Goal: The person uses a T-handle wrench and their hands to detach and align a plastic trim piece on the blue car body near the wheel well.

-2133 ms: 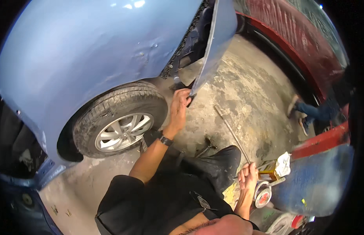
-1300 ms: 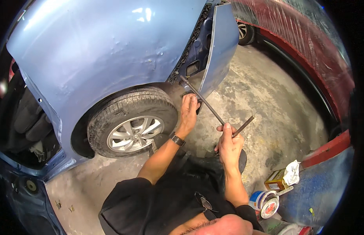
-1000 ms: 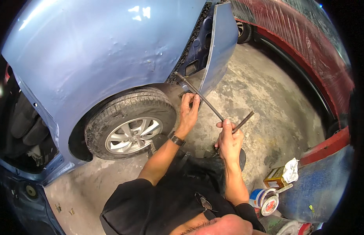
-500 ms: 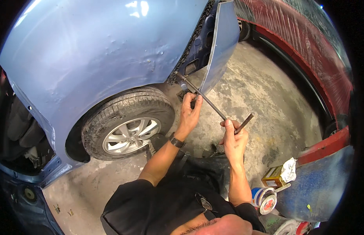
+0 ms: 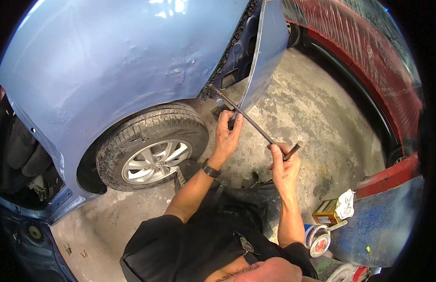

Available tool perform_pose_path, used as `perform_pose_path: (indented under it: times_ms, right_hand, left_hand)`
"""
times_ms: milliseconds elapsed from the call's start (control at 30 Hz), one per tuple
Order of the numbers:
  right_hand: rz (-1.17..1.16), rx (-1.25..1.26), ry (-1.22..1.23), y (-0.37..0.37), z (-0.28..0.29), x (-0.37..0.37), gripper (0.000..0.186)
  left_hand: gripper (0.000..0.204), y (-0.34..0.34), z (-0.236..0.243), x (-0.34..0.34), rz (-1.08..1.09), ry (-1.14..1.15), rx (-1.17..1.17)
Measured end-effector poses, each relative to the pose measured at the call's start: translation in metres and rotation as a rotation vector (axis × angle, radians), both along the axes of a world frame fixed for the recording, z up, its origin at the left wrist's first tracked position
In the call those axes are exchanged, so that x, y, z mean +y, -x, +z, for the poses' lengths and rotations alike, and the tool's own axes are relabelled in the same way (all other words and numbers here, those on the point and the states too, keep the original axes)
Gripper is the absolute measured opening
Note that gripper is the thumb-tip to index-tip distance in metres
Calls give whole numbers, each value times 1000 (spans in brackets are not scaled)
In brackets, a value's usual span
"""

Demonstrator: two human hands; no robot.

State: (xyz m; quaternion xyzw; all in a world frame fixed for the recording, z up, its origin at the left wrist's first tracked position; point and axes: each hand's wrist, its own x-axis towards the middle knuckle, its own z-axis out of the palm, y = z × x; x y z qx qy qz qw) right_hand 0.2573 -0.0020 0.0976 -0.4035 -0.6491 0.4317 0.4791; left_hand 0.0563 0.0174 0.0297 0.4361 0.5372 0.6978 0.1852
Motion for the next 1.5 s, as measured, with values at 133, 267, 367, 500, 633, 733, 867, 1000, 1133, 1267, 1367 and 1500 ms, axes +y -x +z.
perform_pose_path:
  times_ms: [133, 267, 367, 500, 633, 733, 867, 1000, 1133, 1267, 1367, 1500]
  right_hand:
    - [18, -110, -109, -2, 2, 1, 17]
    - [95, -174, -271, -1, 15, 7, 12]
    - [99, -252, -360, -2, 23, 12, 12]
    - [109, -322, -391, -2, 28, 15, 12]
    - [146, -75, 89, 3, 22, 6, 23]
    - [132, 272, 464, 18, 28, -6, 36]
    - [195, 482, 618, 20, 36, -12, 38]
    - [232, 539, 609, 26, 33, -17, 39]
    - [229, 528, 591, 29, 32, -21, 39]
    - [234, 533, 598, 25, 30, -23, 38]
    - [249, 554, 600, 24, 29, -24, 37]
    - [290, 439, 630, 15, 39, -25, 38]
  left_hand:
    - [36, -1, 2, -1, 14, -22, 11]
    - [34, 2, 0, -1, 31, -18, -6]
    - [31, -8, 24, -11, -29, 19, -111]
    - [28, 1, 9, -3, 35, -35, 34]
    - [25, -1, 8, -6, 61, -34, 210]
    - [26, -10, 20, -17, 14, -2, 178]
    - [30, -7, 24, -19, -76, -67, -63]
    - [29, -10, 23, -17, -103, -87, -215]
    - [30, -35, 10, -34, 134, -218, -250]
    - [36, -49, 40, -49, -592, 48, -729]
    - [39, -52, 51, -21, -437, -93, -798]
    - [34, -46, 48, -9, -510, -194, -945]
